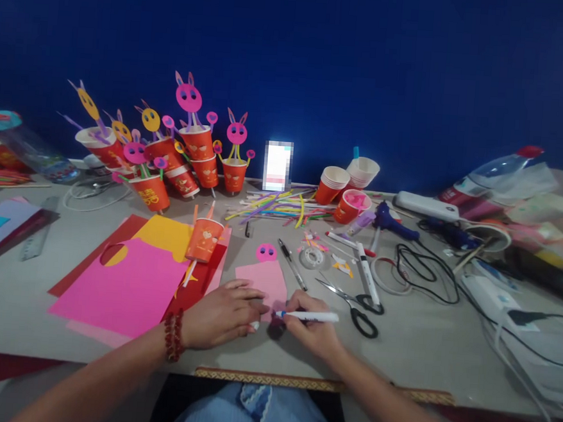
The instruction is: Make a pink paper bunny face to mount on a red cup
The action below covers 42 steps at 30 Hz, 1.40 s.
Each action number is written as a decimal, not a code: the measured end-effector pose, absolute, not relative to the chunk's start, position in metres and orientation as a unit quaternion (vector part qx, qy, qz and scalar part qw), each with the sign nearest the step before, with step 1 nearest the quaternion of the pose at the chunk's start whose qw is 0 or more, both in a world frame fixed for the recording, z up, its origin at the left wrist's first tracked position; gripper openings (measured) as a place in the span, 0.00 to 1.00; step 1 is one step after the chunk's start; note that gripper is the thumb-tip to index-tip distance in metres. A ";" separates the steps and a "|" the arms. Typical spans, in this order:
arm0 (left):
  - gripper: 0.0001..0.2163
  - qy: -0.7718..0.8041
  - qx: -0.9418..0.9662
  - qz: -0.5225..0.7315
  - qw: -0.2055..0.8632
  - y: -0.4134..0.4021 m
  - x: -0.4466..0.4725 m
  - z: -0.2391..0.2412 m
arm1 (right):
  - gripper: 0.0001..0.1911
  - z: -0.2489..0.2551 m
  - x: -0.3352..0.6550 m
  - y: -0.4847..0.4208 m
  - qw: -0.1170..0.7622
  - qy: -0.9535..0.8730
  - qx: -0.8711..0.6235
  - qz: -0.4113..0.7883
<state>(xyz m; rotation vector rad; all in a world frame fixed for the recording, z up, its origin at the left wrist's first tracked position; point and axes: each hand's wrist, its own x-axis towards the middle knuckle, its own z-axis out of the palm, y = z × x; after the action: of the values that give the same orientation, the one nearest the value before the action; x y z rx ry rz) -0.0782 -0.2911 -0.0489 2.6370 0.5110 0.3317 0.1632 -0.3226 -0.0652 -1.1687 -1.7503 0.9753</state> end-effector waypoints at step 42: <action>0.13 0.198 0.947 0.103 0.230 -0.290 -0.077 -0.050 | 0.07 -0.067 0.162 -0.323 0.358 -0.722 -0.469 0.360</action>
<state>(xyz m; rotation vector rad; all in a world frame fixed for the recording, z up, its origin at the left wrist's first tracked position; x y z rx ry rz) -0.0774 -0.2897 -0.0497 2.6068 0.5440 0.2830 0.1615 -0.3231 -0.0674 -1.2100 -1.8641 0.9294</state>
